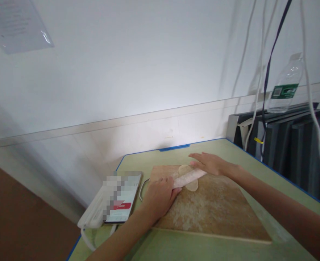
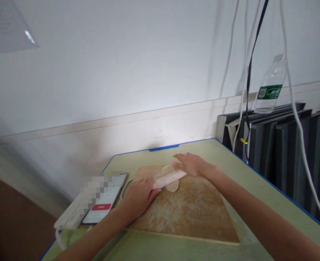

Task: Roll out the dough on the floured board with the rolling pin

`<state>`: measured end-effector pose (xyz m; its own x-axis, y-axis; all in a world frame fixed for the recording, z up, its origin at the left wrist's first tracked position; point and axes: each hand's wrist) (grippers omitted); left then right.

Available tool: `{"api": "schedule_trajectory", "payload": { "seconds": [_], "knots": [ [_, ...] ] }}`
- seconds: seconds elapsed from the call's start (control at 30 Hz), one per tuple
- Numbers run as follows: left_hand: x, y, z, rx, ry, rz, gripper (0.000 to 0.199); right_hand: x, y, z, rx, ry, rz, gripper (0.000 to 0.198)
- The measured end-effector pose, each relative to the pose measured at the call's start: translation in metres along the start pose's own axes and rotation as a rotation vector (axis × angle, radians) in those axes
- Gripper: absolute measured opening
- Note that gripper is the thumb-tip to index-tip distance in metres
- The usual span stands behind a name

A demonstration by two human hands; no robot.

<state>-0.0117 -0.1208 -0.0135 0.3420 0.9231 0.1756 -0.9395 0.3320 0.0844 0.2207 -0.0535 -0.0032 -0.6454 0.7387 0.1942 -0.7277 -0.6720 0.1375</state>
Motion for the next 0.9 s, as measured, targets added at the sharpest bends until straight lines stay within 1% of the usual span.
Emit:
{"api": "schedule_trajectory", "payload": {
  "seconds": [0.13, 0.23, 0.33, 0.47, 0.67, 0.73, 0.9],
  "knots": [
    [-0.003, -0.004, 0.002, -0.009, 0.007, 0.001, 0.030, 0.007, -0.008, -0.013, 0.006, 0.030, -0.044, 0.053],
    [-0.003, -0.011, 0.007, 0.029, -0.010, 0.023, 0.033, -0.002, -0.009, -0.022, 0.013, 0.043, -0.040, 0.047],
    [-0.003, -0.019, 0.015, 0.074, -0.006, 0.039, 0.037, -0.016, -0.006, -0.027, 0.014, 0.050, -0.053, 0.047],
    [-0.005, -0.024, 0.018, 0.084, 0.009, 0.036, 0.037, -0.028, 0.004, -0.028, -0.007, 0.035, -0.094, 0.052],
    [-0.009, -0.024, 0.007, 0.059, -0.010, 0.028, 0.037, -0.040, 0.019, -0.024, -0.021, -0.011, -0.119, 0.051],
    [-0.010, -0.025, 0.005, 0.044, -0.010, 0.031, 0.038, -0.044, 0.021, -0.024, -0.008, -0.021, -0.114, 0.051],
    [-0.015, -0.028, 0.006, 0.013, 0.017, 0.037, 0.039, -0.054, 0.026, -0.024, 0.000, -0.046, -0.049, 0.048]
  ]
}}
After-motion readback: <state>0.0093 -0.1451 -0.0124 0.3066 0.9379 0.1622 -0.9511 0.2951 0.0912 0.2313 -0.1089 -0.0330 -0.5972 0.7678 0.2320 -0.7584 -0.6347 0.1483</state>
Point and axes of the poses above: each hand's wrist, its own x-axis towards the middle knuckle, its own z-axis out of the back of the hand, y = z × x, and after that the axes turned 9 degrees about z, right-handed
